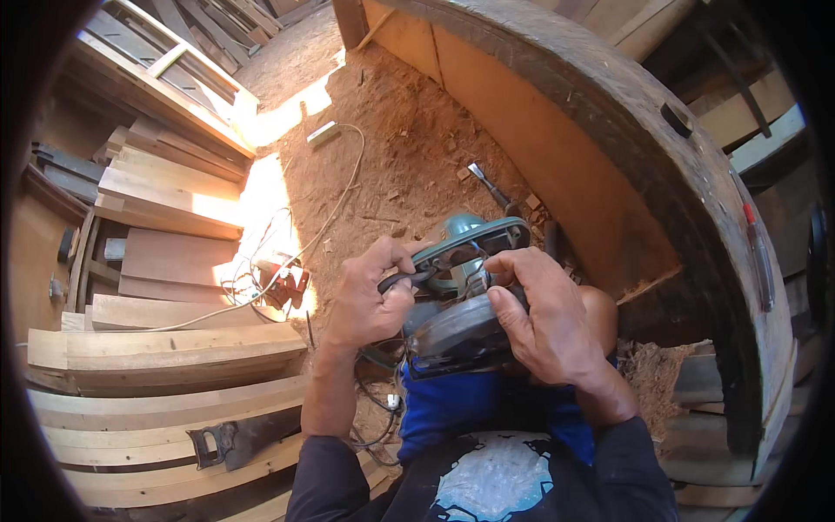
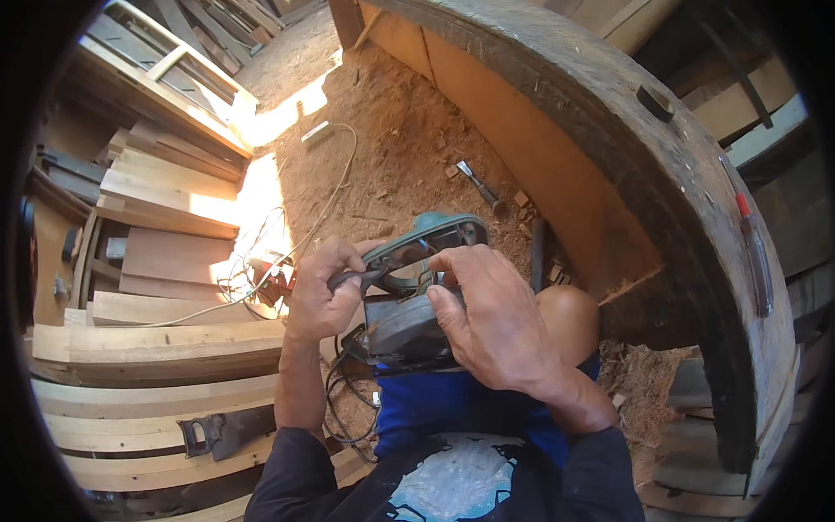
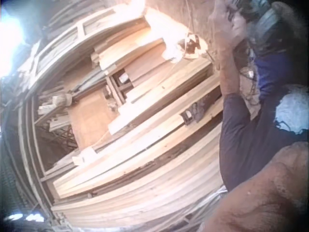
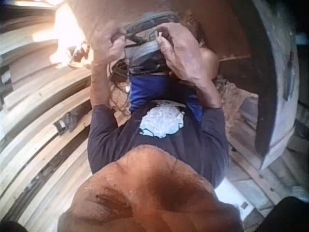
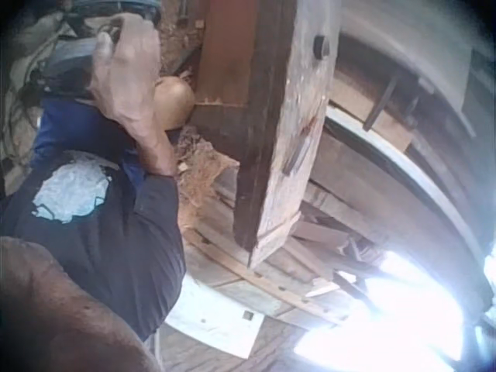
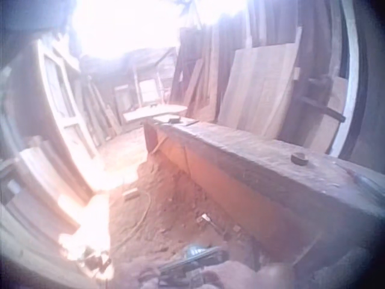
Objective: The person disassembles the housing of a circular saw, using a screwdriver to remove screws and pliers to disconnect internal wiring.
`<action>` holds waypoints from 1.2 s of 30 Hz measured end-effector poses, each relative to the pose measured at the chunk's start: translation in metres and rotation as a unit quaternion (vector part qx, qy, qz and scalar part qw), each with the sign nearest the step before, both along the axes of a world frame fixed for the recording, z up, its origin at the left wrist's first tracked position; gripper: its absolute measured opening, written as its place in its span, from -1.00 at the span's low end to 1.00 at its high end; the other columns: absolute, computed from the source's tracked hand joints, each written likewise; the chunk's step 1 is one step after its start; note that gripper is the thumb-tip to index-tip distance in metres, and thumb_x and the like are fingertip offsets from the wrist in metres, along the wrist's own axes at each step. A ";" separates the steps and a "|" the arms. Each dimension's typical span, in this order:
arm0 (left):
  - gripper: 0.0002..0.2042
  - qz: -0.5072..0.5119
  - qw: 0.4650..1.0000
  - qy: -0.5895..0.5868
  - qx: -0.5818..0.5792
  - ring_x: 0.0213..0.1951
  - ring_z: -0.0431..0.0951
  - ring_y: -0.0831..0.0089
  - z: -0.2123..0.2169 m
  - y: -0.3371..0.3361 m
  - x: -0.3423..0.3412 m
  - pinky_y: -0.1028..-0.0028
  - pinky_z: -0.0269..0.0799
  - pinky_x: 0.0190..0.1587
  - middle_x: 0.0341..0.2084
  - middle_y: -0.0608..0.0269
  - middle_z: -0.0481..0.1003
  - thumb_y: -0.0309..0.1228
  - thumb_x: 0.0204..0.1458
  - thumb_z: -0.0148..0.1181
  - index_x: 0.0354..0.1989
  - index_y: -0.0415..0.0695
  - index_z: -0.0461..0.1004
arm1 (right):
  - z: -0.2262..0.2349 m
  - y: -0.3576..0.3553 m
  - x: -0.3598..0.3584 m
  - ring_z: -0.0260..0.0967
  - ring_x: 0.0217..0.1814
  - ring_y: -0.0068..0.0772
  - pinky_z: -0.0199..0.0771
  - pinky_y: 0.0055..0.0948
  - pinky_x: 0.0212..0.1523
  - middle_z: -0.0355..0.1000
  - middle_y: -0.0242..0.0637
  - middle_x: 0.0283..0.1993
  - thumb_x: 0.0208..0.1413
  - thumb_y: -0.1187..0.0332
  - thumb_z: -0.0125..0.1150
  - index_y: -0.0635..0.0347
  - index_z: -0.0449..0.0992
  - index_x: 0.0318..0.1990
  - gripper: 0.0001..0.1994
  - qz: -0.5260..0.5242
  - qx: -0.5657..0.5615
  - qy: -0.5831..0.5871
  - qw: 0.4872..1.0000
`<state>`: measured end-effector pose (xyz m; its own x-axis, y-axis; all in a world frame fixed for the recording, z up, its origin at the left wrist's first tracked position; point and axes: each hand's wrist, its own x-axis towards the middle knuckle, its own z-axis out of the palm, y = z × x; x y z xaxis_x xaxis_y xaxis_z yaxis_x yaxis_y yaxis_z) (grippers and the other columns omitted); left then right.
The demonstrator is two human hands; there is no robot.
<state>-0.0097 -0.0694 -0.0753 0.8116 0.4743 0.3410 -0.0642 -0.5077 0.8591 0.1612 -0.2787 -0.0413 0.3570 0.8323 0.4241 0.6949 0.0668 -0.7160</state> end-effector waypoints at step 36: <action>-0.67 0.032 0.949 0.051 0.309 -0.26 0.72 0.05 0.012 -0.014 0.035 0.21 0.62 -0.16 -0.32 0.04 0.69 -0.47 0.06 0.46 0.00 -0.29 0.62 | -0.016 -0.013 0.036 0.49 0.03 0.12 0.48 -0.05 0.09 0.53 0.00 -0.10 0.31 0.38 0.26 0.29 0.60 -0.01 -0.80 0.007 0.017 -0.006 1.000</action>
